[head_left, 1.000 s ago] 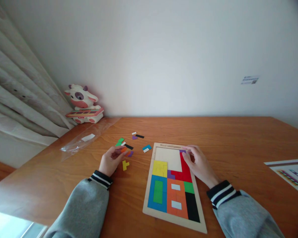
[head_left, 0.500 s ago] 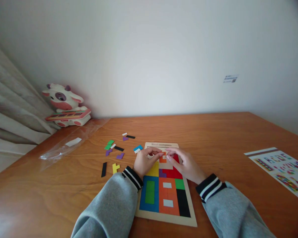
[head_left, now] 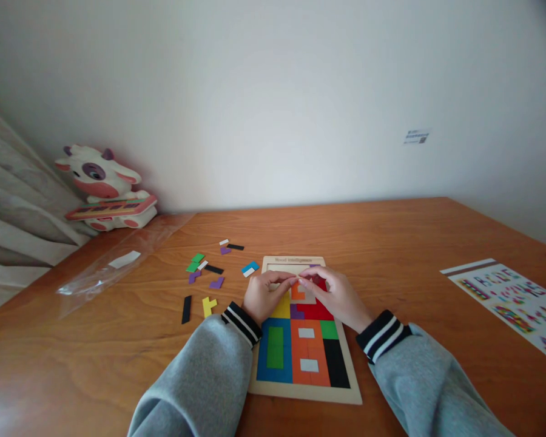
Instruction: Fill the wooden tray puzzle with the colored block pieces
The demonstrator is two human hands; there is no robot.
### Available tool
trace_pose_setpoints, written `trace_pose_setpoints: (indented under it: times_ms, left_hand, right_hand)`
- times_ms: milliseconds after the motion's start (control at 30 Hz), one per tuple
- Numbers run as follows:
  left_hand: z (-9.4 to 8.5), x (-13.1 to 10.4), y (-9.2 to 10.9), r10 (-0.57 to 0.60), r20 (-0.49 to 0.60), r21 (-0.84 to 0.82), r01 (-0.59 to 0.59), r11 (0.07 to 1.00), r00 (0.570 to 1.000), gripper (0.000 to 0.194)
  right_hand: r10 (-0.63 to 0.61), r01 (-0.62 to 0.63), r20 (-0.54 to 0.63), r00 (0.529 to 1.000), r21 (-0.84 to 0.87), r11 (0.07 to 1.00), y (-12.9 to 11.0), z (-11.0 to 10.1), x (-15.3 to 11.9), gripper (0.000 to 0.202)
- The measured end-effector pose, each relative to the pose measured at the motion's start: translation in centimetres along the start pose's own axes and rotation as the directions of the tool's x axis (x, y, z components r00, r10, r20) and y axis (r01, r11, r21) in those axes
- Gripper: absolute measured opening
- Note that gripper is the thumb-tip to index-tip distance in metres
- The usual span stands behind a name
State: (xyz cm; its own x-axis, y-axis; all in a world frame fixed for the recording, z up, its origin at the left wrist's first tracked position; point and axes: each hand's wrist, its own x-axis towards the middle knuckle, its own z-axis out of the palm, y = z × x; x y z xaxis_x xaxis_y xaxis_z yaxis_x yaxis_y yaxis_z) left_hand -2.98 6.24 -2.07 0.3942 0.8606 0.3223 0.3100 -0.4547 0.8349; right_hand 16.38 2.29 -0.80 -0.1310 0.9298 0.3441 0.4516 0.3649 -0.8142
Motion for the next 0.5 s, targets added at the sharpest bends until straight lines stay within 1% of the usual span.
trace_pose_setpoints:
  times_ms: [100,133,167,233,333,433,500]
  left_hand:
    - [0.1,-0.2,0.0,0.002,0.005,0.002,-0.002,1.000,1.000,0.021]
    - [0.1,-0.2,0.0,-0.005,0.000,-0.021,0.005,1.000,1.000,0.022]
    - [0.2,-0.3,0.0,-0.025,-0.012,-0.070,0.024,0.997,1.000,0.023]
    - [0.3,-0.4,0.1,-0.087,-0.050,-0.232,0.073,0.970,0.995,0.032]
    - [0.4,-0.5,0.5,-0.158,-0.087,-0.475,0.099,0.875,0.984,0.044]
    - [0.5,-0.8,1.0,-0.163,-0.041,-0.586,0.108,0.803,0.986,0.044]
    - [0.6,-1.0,1.2,-0.156,-0.010,-0.587,0.121,0.801,0.988,0.044]
  right_hand:
    - [0.033,-0.034,0.025,0.999,0.075,0.997,0.0,-0.1,0.0,0.021]
    - [0.036,-0.038,0.020,0.999,0.082,0.996,0.0,-0.2,0.0,0.022]
    - [0.040,-0.041,0.009,0.999,0.078,0.996,-0.1,-0.3,0.0,0.023]
    - [0.048,-0.048,0.001,0.999,0.066,0.997,-0.3,-0.5,0.0,0.024]
    - [0.055,-0.058,0.038,0.998,0.071,0.996,-0.3,-0.7,0.0,0.025]
    - [0.075,-0.080,0.048,0.996,0.110,0.991,-0.3,-0.6,0.0,0.025]
    - [0.095,-0.101,0.047,0.994,0.146,0.984,-0.3,-0.6,0.1,0.024]
